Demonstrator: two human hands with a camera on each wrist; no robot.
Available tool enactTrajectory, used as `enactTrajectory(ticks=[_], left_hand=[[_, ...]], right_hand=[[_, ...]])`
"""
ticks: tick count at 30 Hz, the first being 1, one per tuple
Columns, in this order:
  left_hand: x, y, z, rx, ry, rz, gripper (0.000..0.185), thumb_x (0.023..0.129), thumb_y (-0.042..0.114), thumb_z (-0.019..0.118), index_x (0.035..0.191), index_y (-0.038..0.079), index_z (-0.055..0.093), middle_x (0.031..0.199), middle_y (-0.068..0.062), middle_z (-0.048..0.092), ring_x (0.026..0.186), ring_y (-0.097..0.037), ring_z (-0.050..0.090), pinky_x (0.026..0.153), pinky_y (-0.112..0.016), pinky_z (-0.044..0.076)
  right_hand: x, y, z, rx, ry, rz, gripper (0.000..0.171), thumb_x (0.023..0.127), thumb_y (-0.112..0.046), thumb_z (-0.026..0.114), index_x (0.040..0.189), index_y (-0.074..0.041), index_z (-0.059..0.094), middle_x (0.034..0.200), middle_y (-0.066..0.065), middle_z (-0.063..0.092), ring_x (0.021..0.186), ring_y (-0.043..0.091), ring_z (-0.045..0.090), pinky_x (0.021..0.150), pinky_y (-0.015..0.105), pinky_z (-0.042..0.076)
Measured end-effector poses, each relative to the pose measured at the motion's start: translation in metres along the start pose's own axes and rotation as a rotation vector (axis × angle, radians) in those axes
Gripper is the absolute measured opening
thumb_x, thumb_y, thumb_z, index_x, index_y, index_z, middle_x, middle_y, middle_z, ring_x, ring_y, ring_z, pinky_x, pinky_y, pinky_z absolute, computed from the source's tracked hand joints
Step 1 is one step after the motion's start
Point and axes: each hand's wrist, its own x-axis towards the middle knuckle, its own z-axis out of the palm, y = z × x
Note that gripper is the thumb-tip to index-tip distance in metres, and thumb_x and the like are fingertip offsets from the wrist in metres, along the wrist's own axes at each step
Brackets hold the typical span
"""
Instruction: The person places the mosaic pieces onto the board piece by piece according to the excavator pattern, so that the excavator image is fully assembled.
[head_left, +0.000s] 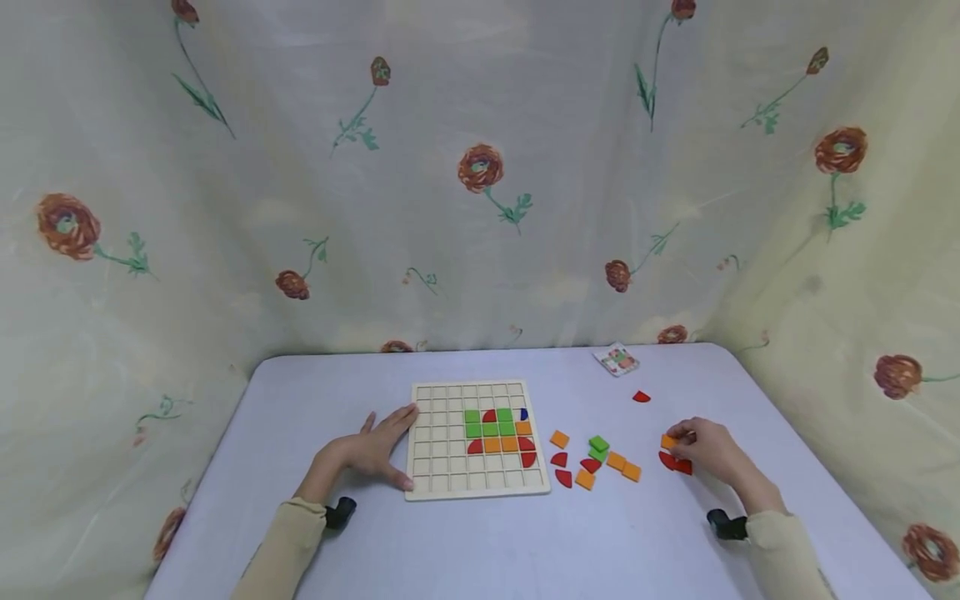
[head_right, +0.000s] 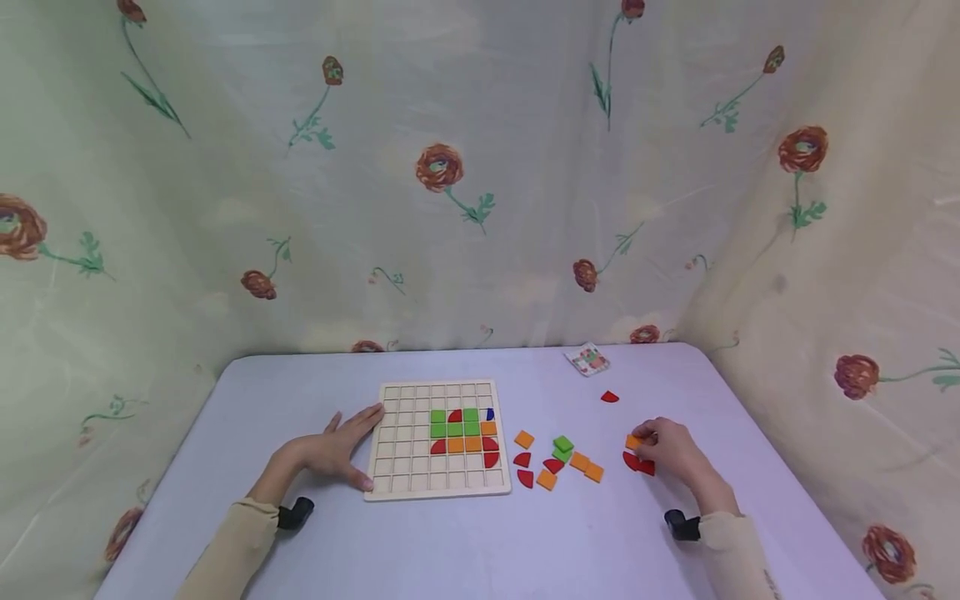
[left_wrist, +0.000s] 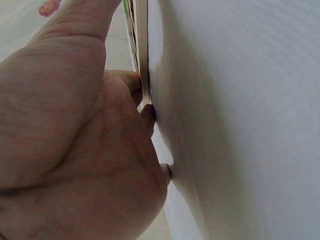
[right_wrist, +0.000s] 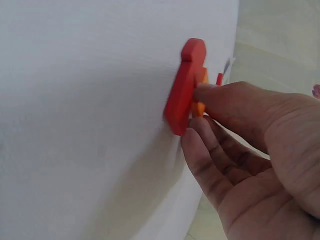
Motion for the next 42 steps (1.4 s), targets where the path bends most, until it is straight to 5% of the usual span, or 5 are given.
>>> enactTrajectory(ticks=[10,17,26,31,42], left_hand=[[-0.001,0.001,0.001,-0.002,-0.006,-0.006,0.127,0.064,0.063,0.079,0.156,0.011,0.009,0.164,-0.006,0.003,0.151,-0.028,0.002,0.118,-0.061,-0.004],[0.001,0.0,0.0,-0.002,0.003,-0.006,0.127,0.064,0.064,0.079,0.156,0.012,0.009,0.164,-0.005,0.002,0.151,-0.027,0.002,0.118,-0.061,-0.004],[0.005,0.002,-0.001,0.012,0.003,-0.016,0.127,0.064,0.065,0.078,0.156,0.013,0.008,0.164,-0.004,0.002,0.152,-0.026,0.001,0.118,-0.06,-0.005],[0.005,0.001,-0.001,0.013,-0.001,-0.014,0.128,0.063,0.066,0.078,0.156,0.013,0.008,0.165,-0.003,0.001,0.152,-0.025,0.0,0.118,-0.059,-0.005],[0.0,-0.001,-0.001,0.008,0.0,-0.014,0.127,0.063,0.064,0.079,0.156,0.013,0.009,0.164,-0.004,0.002,0.151,-0.027,0.002,0.118,-0.06,-0.004]], right_hand=[[0.003,-0.046,0.02,0.029,0.09,-0.078,0.03,0.084,-0.019,0.072,0.106,-0.001,0.063,0.086,0.005,0.062,0.074,0.016,0.052,0.06,0.023,0.048],[0.002,-0.127,0.049,0.099,-0.013,-0.167,0.025,0.084,-0.02,0.074,0.107,-0.011,0.067,0.096,0.0,0.063,0.082,0.016,0.052,0.061,0.021,0.05],[0.0,-0.198,0.094,0.022,-0.109,-0.33,0.019,0.083,-0.019,0.075,0.101,-0.016,0.07,0.095,-0.005,0.06,0.082,0.013,0.052,0.069,0.025,0.049],[0.004,-0.21,0.106,-0.038,-0.147,-0.357,0.019,0.085,-0.019,0.074,0.102,-0.014,0.069,0.101,-0.004,0.062,0.089,0.012,0.054,0.083,0.033,0.052],[0.015,-0.215,0.106,-0.06,-0.208,-0.407,0.011,0.085,-0.015,0.074,0.095,-0.015,0.071,0.094,-0.007,0.059,0.087,0.011,0.054,0.078,0.03,0.05]])
